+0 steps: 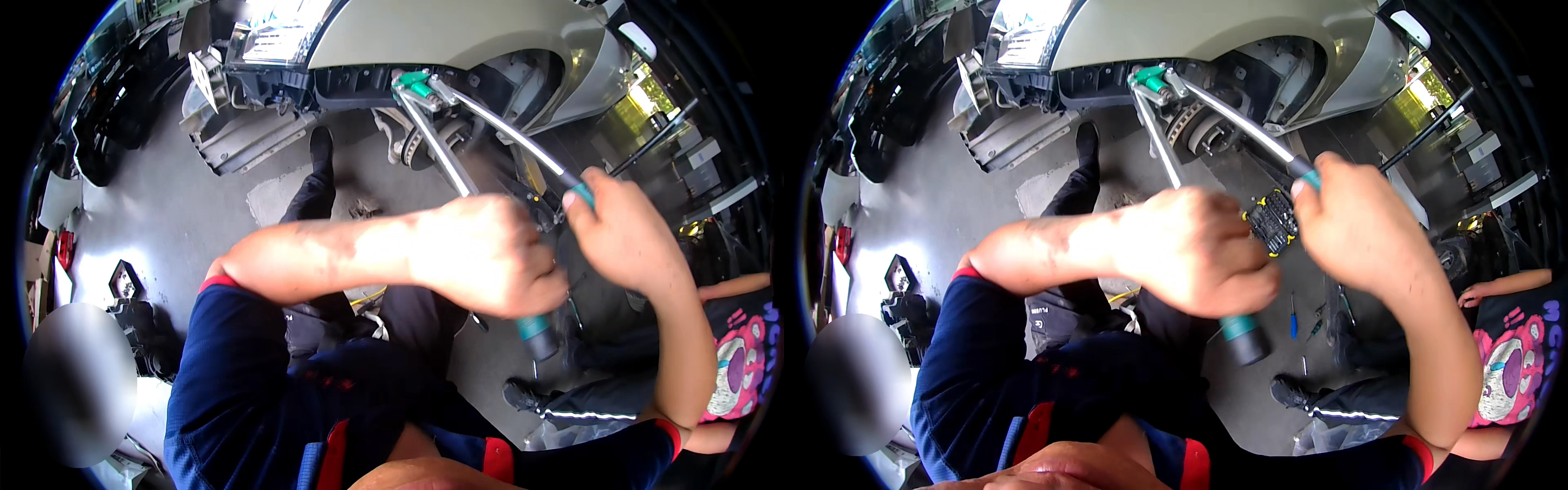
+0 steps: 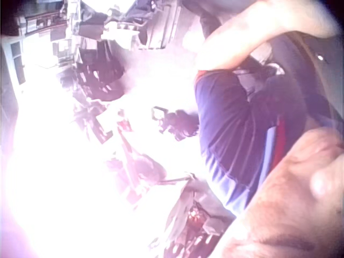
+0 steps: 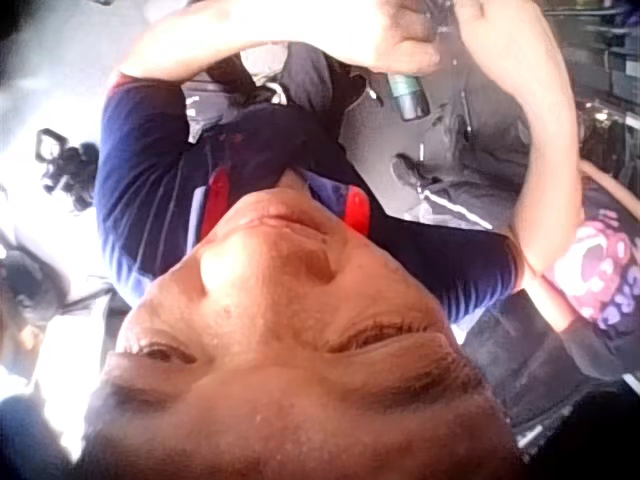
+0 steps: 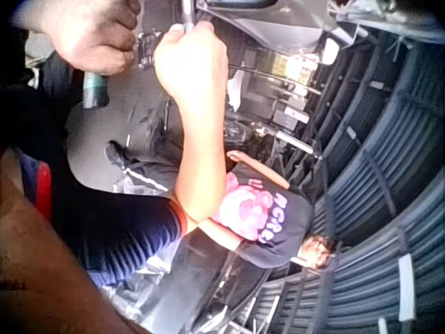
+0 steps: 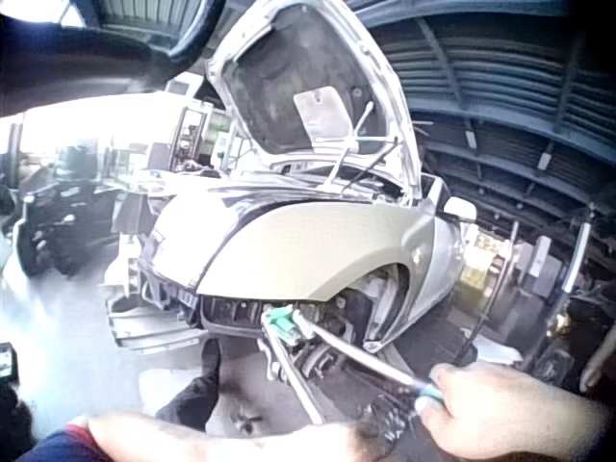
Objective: The person uses a riveting tool to install a black plastic trim piece onto a vehicle. The person loads rivets into the tool, positions the trim against the car body with assistance, and operates the tool handles to secure the part.
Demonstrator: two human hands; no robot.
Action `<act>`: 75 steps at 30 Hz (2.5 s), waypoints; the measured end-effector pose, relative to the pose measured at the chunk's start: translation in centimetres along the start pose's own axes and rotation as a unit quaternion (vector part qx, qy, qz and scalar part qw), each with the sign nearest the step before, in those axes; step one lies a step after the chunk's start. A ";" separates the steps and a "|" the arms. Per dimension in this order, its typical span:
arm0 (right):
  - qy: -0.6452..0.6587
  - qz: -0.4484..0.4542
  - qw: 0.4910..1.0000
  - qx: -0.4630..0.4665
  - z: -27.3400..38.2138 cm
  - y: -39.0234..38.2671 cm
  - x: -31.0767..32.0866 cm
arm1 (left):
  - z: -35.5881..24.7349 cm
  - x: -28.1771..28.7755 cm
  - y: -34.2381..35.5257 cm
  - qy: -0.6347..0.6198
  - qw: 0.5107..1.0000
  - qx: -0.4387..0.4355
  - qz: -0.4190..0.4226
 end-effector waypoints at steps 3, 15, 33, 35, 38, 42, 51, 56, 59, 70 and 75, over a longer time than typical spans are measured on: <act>0.051 0.034 0.997 0.045 0.8 -1.0 -0.1 | 1.1 -1.6 0.6 0.020 1.000 0.004 0.007; -0.093 -0.307 0.945 0.060 -14.1 8.0 -5.4 | -2.5 16.0 -11.6 -0.098 0.984 0.089 -0.122; 0.340 -0.218 0.901 0.160 -10.5 4.2 -0.4 | -2.9 6.1 -6.6 -0.101 0.991 -0.041 -0.074; 0.320 -0.221 0.907 0.162 -10.7 4.0 0.7 | -2.9 5.5 -6.4 -0.108 0.991 -0.038 -0.065; 0.300 -0.228 0.911 0.166 -10.4 3.9 1.3 | -3.2 5.5 -6.9 -0.104 0.994 -0.022 -0.035; 0.335 -0.245 0.899 0.143 -10.7 4.7 0.3 | -2.5 6.3 -4.9 -0.107 0.994 0.008 -0.024; 0.629 -0.212 0.619 0.419 -11.7 3.2 -4.0 | -2.1 9.6 -5.6 -0.138 0.983 0.092 0.076; 0.663 -0.236 0.531 0.472 -11.8 3.1 -6.6 | -0.2 10.0 -3.0 -0.314 0.870 0.150 0.349; 0.594 -0.277 0.595 0.465 -12.0 2.8 -6.1 | 1.1 9.1 -2.6 -0.470 0.791 0.087 0.383; 0.594 -0.379 0.551 0.448 -13.9 5.4 -6.5 | 12.1 -4.2 5.9 -0.107 0.935 0.271 0.203; 0.782 -0.426 0.206 0.406 -8.8 13.5 -9.7 | 13.5 -4.5 4.6 -0.111 0.938 0.270 0.184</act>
Point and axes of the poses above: each hand's wrist, its own y-axis towards the middle knuckle, its own x-axis out of the back of the hand, z = x × y, the point moved 3 cm from there along y, towards the middle knuckle, and after that the axes turned 8 degrees about -y, right-handed, at the moved point
